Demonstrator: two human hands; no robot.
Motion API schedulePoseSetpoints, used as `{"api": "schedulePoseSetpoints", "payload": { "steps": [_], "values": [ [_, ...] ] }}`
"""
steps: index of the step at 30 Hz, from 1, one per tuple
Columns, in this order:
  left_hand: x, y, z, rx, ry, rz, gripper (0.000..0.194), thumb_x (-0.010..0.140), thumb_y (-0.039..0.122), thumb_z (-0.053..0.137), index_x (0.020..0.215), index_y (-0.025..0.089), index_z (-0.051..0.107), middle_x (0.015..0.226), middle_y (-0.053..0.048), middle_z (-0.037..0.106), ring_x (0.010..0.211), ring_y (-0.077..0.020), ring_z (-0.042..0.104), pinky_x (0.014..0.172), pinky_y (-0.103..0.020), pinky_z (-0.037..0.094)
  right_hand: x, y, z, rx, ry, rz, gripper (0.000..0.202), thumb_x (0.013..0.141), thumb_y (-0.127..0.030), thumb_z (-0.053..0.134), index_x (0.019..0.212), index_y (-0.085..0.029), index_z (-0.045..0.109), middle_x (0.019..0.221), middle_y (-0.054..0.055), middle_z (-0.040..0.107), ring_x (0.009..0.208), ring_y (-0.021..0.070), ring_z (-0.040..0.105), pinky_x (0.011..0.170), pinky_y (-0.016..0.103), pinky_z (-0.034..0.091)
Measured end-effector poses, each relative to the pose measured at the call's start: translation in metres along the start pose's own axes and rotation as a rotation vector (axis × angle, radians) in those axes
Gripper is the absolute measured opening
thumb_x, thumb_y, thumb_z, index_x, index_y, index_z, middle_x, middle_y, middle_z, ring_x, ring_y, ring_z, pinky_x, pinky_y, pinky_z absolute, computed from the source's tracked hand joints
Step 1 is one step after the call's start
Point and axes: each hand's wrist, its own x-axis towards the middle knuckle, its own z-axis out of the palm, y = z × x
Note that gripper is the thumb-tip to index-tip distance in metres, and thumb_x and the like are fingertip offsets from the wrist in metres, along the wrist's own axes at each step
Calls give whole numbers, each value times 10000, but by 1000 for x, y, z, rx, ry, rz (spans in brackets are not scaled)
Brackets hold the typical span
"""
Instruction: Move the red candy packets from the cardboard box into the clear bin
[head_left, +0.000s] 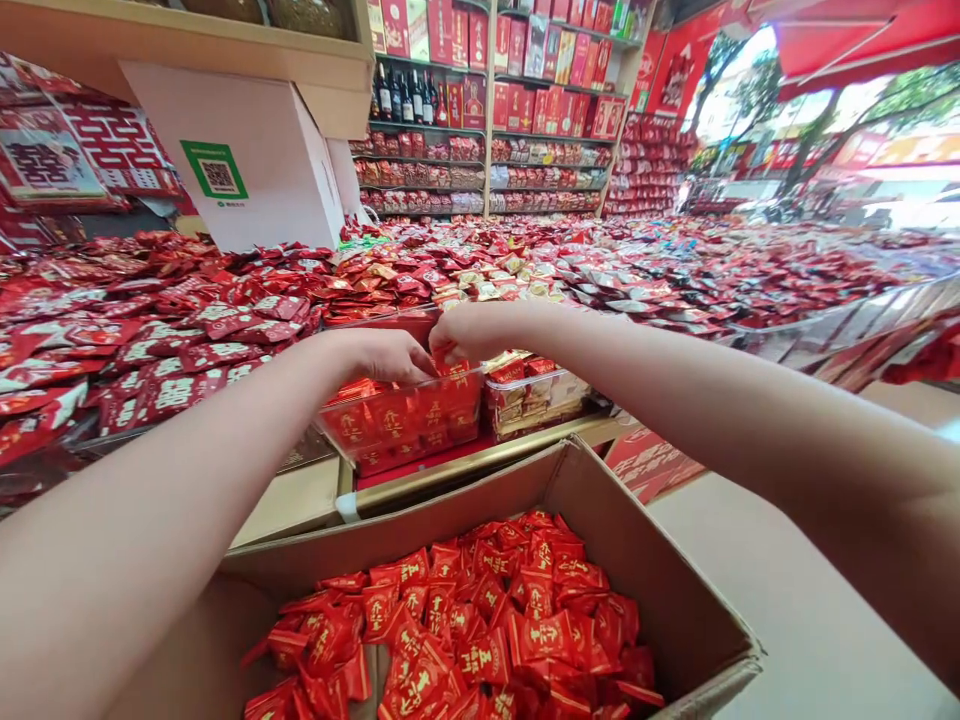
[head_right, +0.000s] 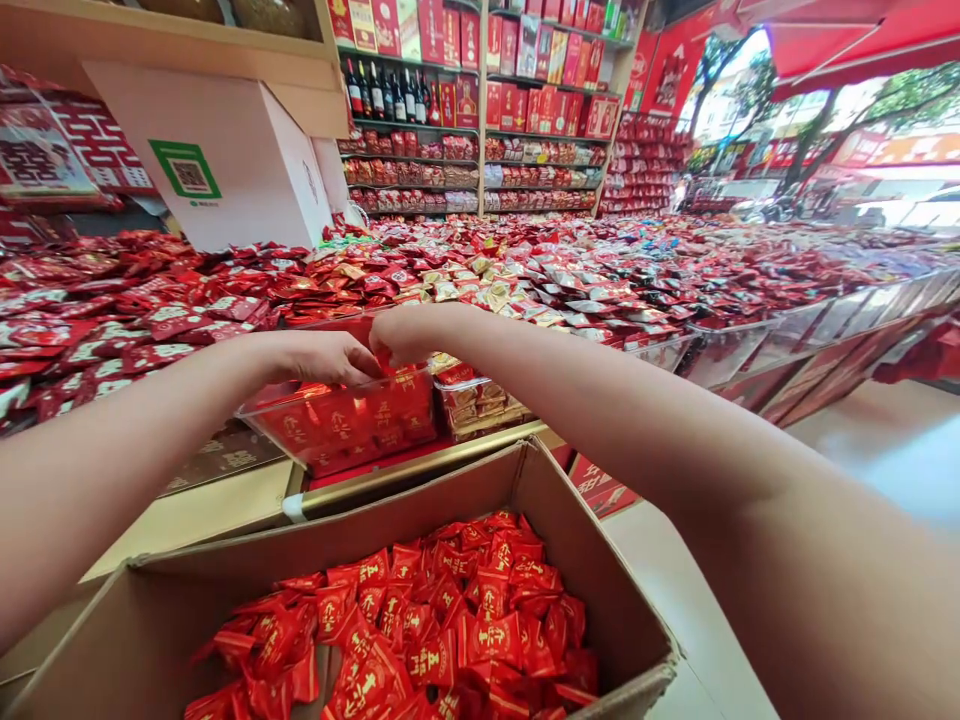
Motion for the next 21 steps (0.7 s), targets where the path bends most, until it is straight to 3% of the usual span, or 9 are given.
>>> {"api": "schedulePoseSetpoints", "payload": {
  "steps": [6, 10, 14, 21],
  "values": [
    [8, -7, 4, -14, -26, -32, 484, 565, 391, 561, 1006, 191, 580, 897, -30, 641, 698, -166, 543, 551, -216, 419, 9, -3, -5, -14, -105, 4, 272, 677, -158, 504, 934, -141, 593, 805, 53, 607, 652, 129, 497, 520, 219, 313],
    [10, -6, 6, 1, 25, -21, 384, 529, 378, 594, 858, 183, 635, 767, -6, 638, 678, -161, 521, 566, -218, 398, 9, -1, -10, 9, -129, 13, 278, 696, -157, 494, 960, -142, 581, 801, 41, 608, 650, 116, 506, 540, 212, 326],
    [1, -10, 6, -20, 47, -14, 262, 569, 354, 560, 757, 181, 619, 681, 12, 609, 604, -133, 502, 520, -204, 383, 10, -3, -8, -27, -144, 31, 289, 683, -168, 515, 961, -127, 584, 826, 54, 607, 671, 125, 514, 567, 220, 346],
    [-12, -16, 8, -50, 85, -17, 257, 589, 405, 534, 718, 199, 616, 599, 41, 574, 540, -113, 465, 484, -188, 360, 16, -14, -1, -101, -214, 36, 306, 617, -108, 542, 916, -100, 608, 791, 63, 617, 685, 143, 521, 600, 237, 368]
  ]
}}
